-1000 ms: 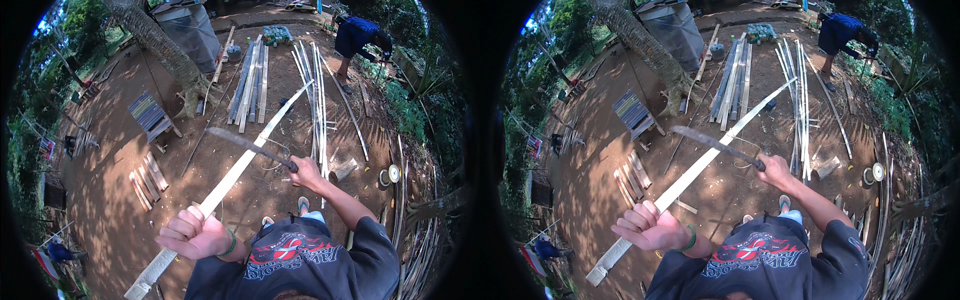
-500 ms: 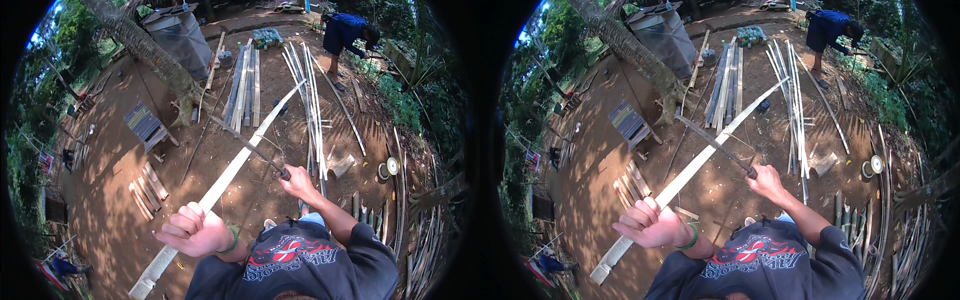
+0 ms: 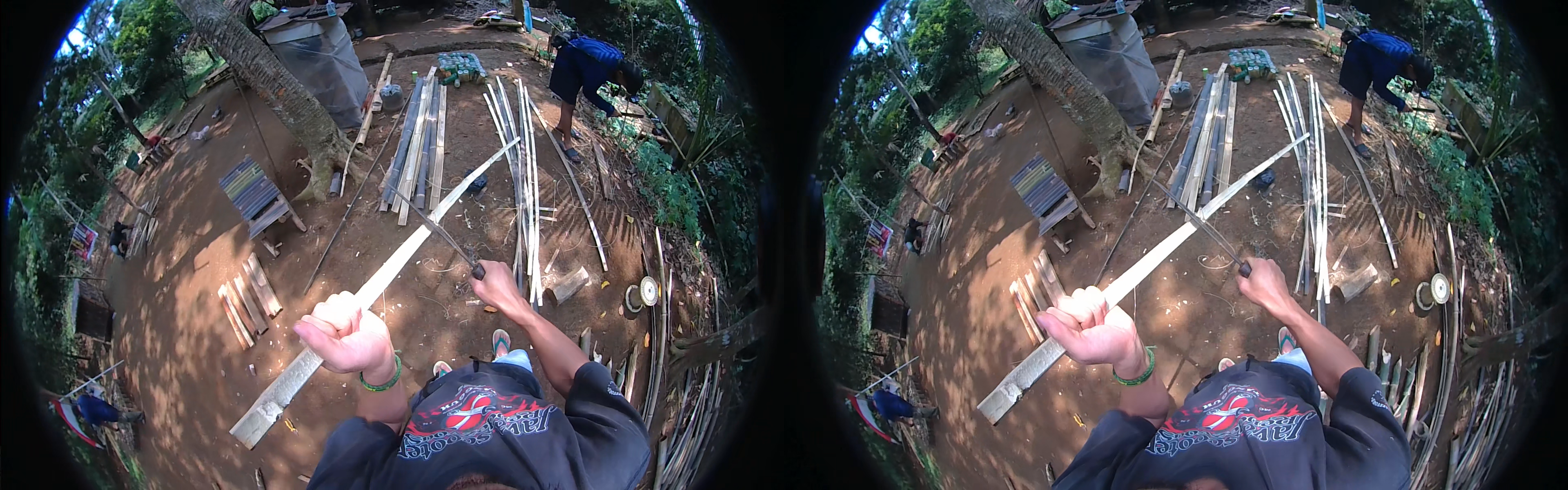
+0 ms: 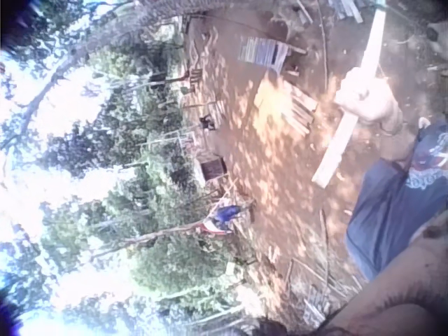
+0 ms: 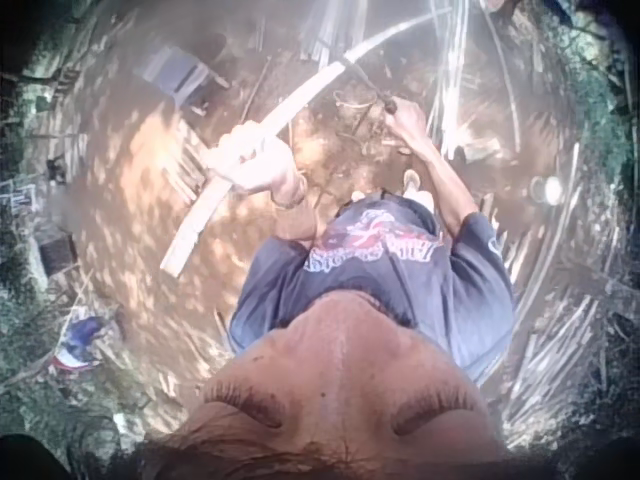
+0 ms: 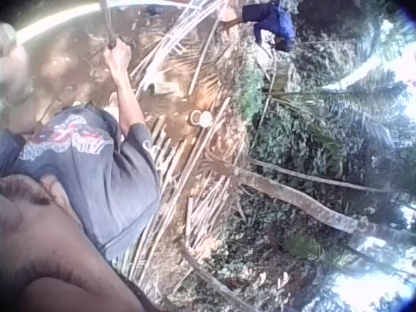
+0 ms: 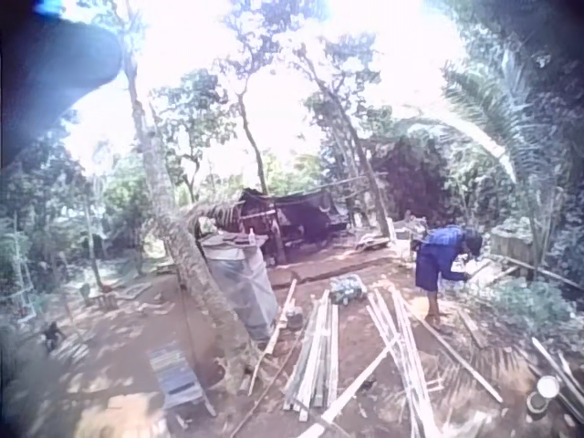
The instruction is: The person uses a machete to shave and shape a long thin piece of wood. They repeatedly draw the blade along the wood to remove thin strips, rotating the piece to work different sides. The person occasionally pauses to inspect the wood before continuing to shave it.
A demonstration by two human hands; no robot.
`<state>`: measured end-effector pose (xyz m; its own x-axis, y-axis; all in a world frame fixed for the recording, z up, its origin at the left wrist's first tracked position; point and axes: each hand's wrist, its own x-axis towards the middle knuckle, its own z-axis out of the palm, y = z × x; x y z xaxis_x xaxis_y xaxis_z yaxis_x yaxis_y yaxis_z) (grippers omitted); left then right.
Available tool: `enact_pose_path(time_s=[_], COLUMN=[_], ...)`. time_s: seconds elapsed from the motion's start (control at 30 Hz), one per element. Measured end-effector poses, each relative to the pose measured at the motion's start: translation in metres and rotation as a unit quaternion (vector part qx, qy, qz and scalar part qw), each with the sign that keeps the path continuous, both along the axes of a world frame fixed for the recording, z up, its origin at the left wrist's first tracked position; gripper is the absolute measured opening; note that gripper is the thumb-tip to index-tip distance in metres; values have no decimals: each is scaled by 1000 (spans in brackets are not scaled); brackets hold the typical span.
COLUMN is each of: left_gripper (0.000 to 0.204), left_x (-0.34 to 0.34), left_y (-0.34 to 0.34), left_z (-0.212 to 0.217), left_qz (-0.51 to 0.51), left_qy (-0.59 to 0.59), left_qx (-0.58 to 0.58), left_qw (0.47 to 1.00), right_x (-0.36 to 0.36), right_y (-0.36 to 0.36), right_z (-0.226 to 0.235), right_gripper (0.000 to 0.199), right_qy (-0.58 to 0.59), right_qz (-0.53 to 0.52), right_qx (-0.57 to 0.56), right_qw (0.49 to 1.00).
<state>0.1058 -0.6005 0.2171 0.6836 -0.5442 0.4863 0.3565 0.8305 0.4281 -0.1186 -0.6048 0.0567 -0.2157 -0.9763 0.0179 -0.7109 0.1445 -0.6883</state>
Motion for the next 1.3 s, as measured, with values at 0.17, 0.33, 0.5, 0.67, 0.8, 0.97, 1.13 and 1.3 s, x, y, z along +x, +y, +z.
enact_pose_path(time_s=[0.17,0.33,0.5,0.67,0.8,0.97,1.13,1.3], left_gripper=[48,48,47,48,48,44,50,51], left_x=[14,6,-3,-1,-5,-20,-4,-33], left_y=[-3,12,0,-10,1,-15,-3,10], left_z=[3,16,-2,2,10,-5,18,22], left_qz=[-36,-25,-4,-27,-40,1,-5,-13], left_qy=[38,18,20,64,17,100,10,1], left_qx=[-8,-9,29,4,-5,71,-25,-13], left_qw=[999,999,999,998,999,992,1000,1000], right_x=[71,13,10,63,-16,-19,-6,-52], right_y=[40,4,11,45,-1,-2,25,11], right_z=[58,-17,-1,66,-20,-7,39,1], right_gripper=[21,17,22,20,18,24,23,30], right_qy=[-120,-18,-26,-123,36,-10,-75,-128], right_qz=[102,-5,12,148,9,24,-17,25], right_qx=[-117,-72,10,-104,-60,49,11,16], right_qw=[981,997,1000,976,998,998,997,991])
